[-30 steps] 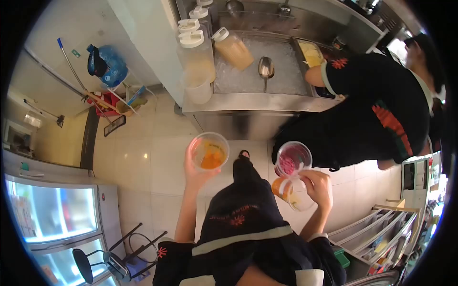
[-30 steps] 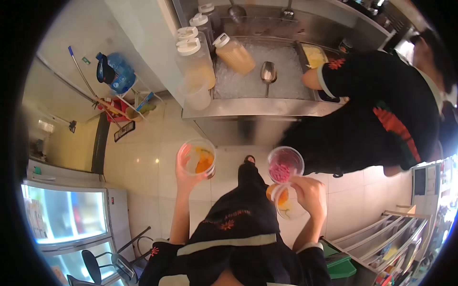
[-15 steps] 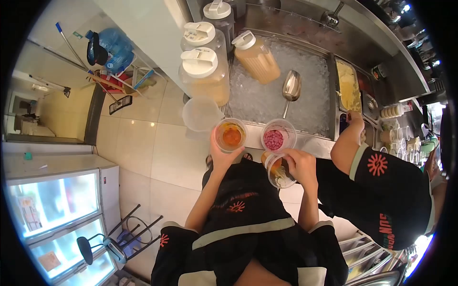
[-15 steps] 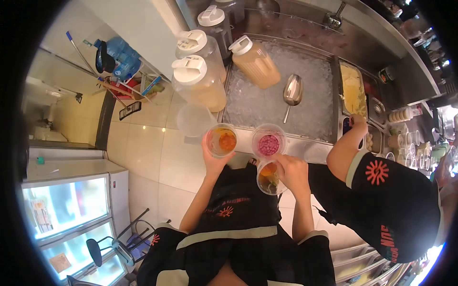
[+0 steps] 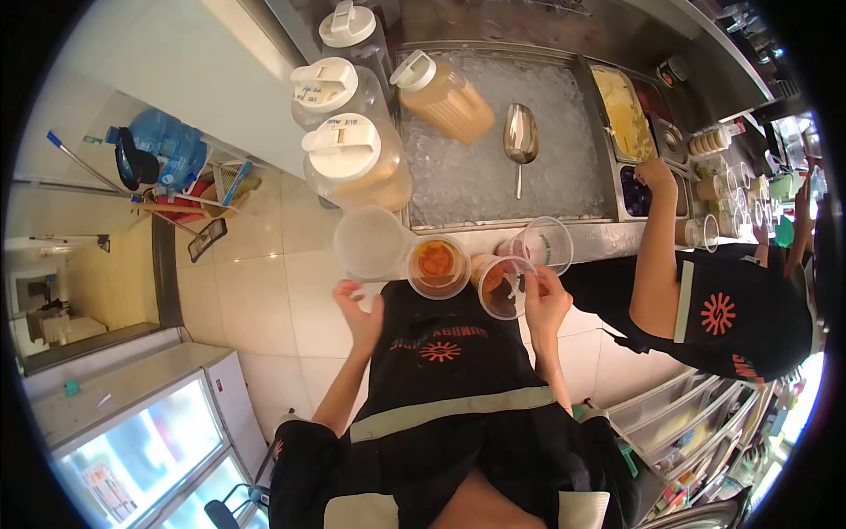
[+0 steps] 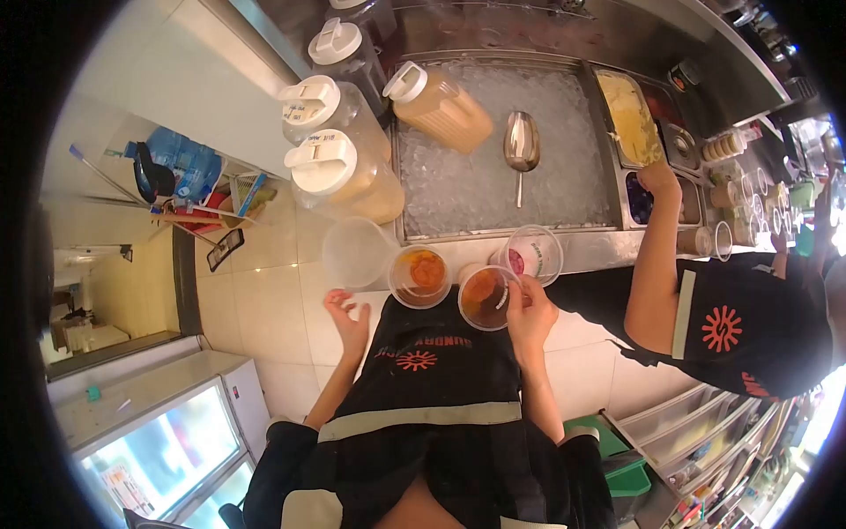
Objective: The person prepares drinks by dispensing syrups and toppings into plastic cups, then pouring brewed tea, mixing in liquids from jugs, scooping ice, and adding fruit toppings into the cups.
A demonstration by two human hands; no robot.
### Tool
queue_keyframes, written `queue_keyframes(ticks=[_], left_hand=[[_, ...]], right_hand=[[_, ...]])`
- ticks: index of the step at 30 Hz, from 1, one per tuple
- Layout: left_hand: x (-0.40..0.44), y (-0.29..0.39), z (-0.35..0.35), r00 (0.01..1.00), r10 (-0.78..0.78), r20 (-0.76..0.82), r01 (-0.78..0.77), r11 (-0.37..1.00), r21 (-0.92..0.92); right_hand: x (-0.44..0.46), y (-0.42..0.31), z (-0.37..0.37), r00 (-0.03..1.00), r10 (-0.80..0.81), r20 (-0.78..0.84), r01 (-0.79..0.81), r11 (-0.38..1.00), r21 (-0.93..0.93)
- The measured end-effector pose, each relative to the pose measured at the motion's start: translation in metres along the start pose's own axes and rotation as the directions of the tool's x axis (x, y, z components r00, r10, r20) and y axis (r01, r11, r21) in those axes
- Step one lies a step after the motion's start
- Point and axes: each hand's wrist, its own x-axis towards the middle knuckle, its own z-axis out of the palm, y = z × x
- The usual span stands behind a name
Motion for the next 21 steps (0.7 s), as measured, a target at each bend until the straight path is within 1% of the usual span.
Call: queue_keyframes(ticks=[2, 3, 4, 5, 6, 7, 8, 9, 11, 13, 15, 17, 19, 20, 21], left_hand=[[0.024, -0.002, -0.015, 0.975, 0.101, -0.197, -0.067, 0.983, 0.172], [0.037, -0.002, -0.022, 0.976, 0.099, -0.194, -0.066, 0.983, 0.171], [0.050, -0.003, -0.028, 0.987, 0.119, -0.106, -0.103, 0.983, 0.151], [0.060, -0.005, -0.032, 0.990, 0.139, -0.020, -0.136, 0.983, 0.126], [0.067, -0.004, -0.036, 0.990, 0.136, -0.025, -0.132, 0.984, 0.122], [0.073, -0.001, -0.041, 0.990, 0.143, 0.020, -0.144, 0.982, 0.126], [0.079, 0.002, -0.044, 0.987, 0.149, 0.062, -0.156, 0.979, 0.131], [0.083, 0.007, -0.045, 0.988, 0.149, 0.046, -0.154, 0.979, 0.132], [0.088, 0.015, -0.048, 0.976, 0.164, 0.145, -0.179, 0.979, 0.094], [0.093, 0.009, -0.055, 0.981, 0.129, 0.145, -0.150, 0.977, 0.149], [0.088, 0.000, -0.057, 0.928, 0.259, 0.267, -0.335, 0.893, 0.299], [0.079, -0.008, -0.058, 0.871, 0.348, 0.346, -0.463, 0.817, 0.344], [0.065, -0.015, -0.053, 0.872, 0.397, 0.287, -0.458, 0.868, 0.191], [0.058, -0.016, -0.053, 0.881, 0.392, 0.264, -0.449, 0.869, 0.207], [0.051, -0.017, -0.051, 0.940, 0.245, 0.237, -0.245, 0.969, -0.029]], right_hand=[[-0.003, -0.003, 0.005, 0.999, 0.018, -0.034, -0.018, 1.000, -0.022], [-0.004, -0.006, 0.007, 0.999, 0.026, -0.041, -0.029, 0.997, -0.068], [-0.004, -0.007, 0.009, 0.998, 0.032, -0.048, -0.038, 0.993, -0.115], [-0.004, -0.006, 0.010, 0.999, 0.030, -0.046, -0.035, 0.992, -0.120], [-0.003, -0.004, 0.012, 0.997, 0.026, -0.074, -0.034, 0.994, -0.107], [-0.002, -0.002, 0.014, 0.995, 0.020, -0.101, -0.029, 0.995, -0.092], [-0.001, 0.000, 0.015, 0.996, 0.012, -0.094, -0.020, 0.996, -0.091], [0.000, 0.003, 0.016, 0.995, 0.024, -0.097, -0.032, 0.996, -0.086], [0.002, 0.006, 0.014, 0.997, 0.021, -0.071, -0.026, 0.997, -0.069], [0.004, 0.010, 0.014, 0.999, 0.024, -0.034, -0.026, 0.998, -0.058], [0.006, 0.022, 0.015, 1.000, 0.017, -0.023, -0.018, 1.000, -0.020], [0.005, 0.017, 0.015, 1.000, 0.012, -0.003, -0.012, 1.000, -0.005], [0.008, 0.015, 0.015, 1.000, 0.005, 0.028, -0.004, 1.000, -0.011], [0.009, 0.012, 0.012, 0.998, -0.005, 0.069, 0.009, 0.997, -0.071], [0.011, 0.012, 0.014, 0.997, -0.012, 0.082, 0.017, 0.998, -0.067]])
